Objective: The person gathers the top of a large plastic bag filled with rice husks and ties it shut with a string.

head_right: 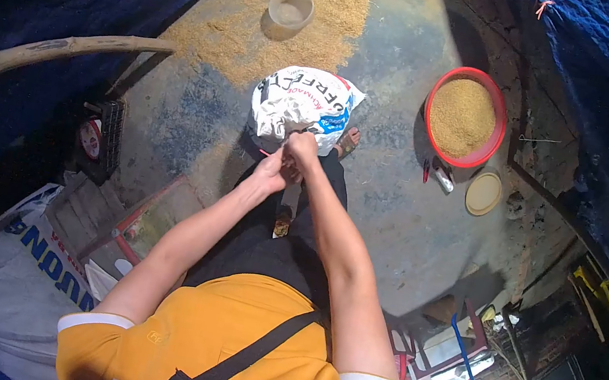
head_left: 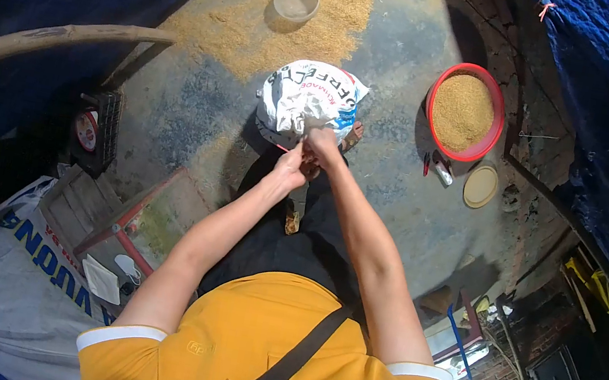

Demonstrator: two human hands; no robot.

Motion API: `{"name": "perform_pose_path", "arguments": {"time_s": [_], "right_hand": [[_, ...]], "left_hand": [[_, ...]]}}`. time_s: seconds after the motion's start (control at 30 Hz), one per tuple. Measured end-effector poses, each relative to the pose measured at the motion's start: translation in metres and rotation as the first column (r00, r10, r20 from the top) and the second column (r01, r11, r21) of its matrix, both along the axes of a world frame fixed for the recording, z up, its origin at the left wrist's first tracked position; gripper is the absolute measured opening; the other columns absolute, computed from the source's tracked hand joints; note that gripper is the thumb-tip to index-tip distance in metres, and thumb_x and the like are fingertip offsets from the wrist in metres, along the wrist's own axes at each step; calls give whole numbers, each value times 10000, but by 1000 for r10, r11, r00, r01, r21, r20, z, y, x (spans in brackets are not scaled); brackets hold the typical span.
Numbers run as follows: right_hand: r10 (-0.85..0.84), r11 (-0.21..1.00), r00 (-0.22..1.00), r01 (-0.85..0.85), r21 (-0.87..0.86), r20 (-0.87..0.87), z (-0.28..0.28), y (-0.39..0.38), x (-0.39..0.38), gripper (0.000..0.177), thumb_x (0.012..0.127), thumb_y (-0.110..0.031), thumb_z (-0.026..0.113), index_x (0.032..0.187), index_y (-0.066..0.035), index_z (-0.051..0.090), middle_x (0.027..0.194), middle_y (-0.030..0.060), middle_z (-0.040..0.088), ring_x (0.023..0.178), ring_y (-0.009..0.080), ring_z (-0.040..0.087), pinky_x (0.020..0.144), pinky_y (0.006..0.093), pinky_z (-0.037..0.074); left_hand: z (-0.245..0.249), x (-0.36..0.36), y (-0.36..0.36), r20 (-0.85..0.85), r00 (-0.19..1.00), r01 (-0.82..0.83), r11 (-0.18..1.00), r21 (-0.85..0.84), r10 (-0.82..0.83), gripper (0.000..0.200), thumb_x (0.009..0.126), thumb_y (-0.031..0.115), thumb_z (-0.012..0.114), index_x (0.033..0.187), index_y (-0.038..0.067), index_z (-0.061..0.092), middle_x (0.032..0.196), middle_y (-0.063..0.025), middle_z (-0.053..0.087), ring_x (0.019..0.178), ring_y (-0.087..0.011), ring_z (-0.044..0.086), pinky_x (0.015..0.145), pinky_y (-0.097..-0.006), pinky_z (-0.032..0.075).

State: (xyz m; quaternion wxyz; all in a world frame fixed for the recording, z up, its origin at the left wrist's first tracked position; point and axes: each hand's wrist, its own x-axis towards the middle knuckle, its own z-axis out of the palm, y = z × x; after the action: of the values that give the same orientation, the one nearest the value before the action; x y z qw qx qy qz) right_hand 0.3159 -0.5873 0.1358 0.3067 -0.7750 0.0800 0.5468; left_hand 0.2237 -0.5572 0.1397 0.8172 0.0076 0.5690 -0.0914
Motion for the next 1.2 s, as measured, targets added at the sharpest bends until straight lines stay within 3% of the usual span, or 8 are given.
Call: {"name": "perform_pose_path", "arguments": {"time_s": [0.23,0.27,0.37,0.47,0.6,0.83,0.93,1.2], "right_hand": [[-541,807,681,586,-76,-494,-4,7,8,92,744,-66,363,668,-64,414,541,53,427,413,189,377,365,315,304],[-579,781,660,618,-91,-478,6,9,10,63,746,-64,356,697,-74,393,556,47,413,429,186,382,371,303,298],[-478,797,589,603,-40,-652,-62,-16,10,60,759,-90,344,754,-63,397,610,54,412,492,206,406,432,338,358],[-80,987,975,107,121,-208,8,0,22,197,740,-171,395,577,-107,485,488,12,404,410,138,395,382,263,344],[-108,955,984,143,259,-144,16,-5,19,183,757,-208,410,637,-94,489,523,14,421,410,132,390,371,269,314],[-94,966,916,179,188,-389,5,-1,35,223,778,-259,419,645,-87,468,539,16,434,406,117,377,366,270,281],[-21,983,882,105,152,-471,-2,0,41,222,801,-277,402,780,-70,479,650,36,467,490,129,398,425,272,297],[6,988,857,73,135,-514,11,-1,33,248,804,-243,384,679,-50,475,553,22,443,424,109,386,368,240,256]], "left_hand": [[25,3,-3,-85,996,17,998,53,-13,358,804,426,450,596,136,484,497,27,477,456,-91,446,421,-217,343],[42,-3,6,67,957,266,947,182,-282,352,803,414,458,605,126,497,504,22,483,456,-91,445,423,-217,343],[99,4,25,121,651,572,589,571,-749,276,800,302,505,668,62,537,531,12,496,477,-81,471,463,-223,371],[121,32,35,-181,593,118,-138,983,-784,194,678,-13,501,871,-4,506,816,-124,544,742,-265,544,663,-333,426],[72,62,48,-326,206,-86,-349,933,-923,554,595,-81,481,1124,52,385,1119,-179,420,1112,-310,343,935,-384,279],[33,58,78,-703,107,-180,-709,682,-703,546,607,61,587,1125,90,417,1222,-133,349,1163,-269,295,950,-389,244],[52,65,92,-877,-43,104,-875,473,-479,527,583,250,653,1057,128,459,1095,-87,412,1100,-227,326,927,-423,223],[44,14,80,-834,351,68,-877,476,-426,555,560,303,676,1037,103,475,1004,-96,382,1011,-283,336,906,-442,234]]}}
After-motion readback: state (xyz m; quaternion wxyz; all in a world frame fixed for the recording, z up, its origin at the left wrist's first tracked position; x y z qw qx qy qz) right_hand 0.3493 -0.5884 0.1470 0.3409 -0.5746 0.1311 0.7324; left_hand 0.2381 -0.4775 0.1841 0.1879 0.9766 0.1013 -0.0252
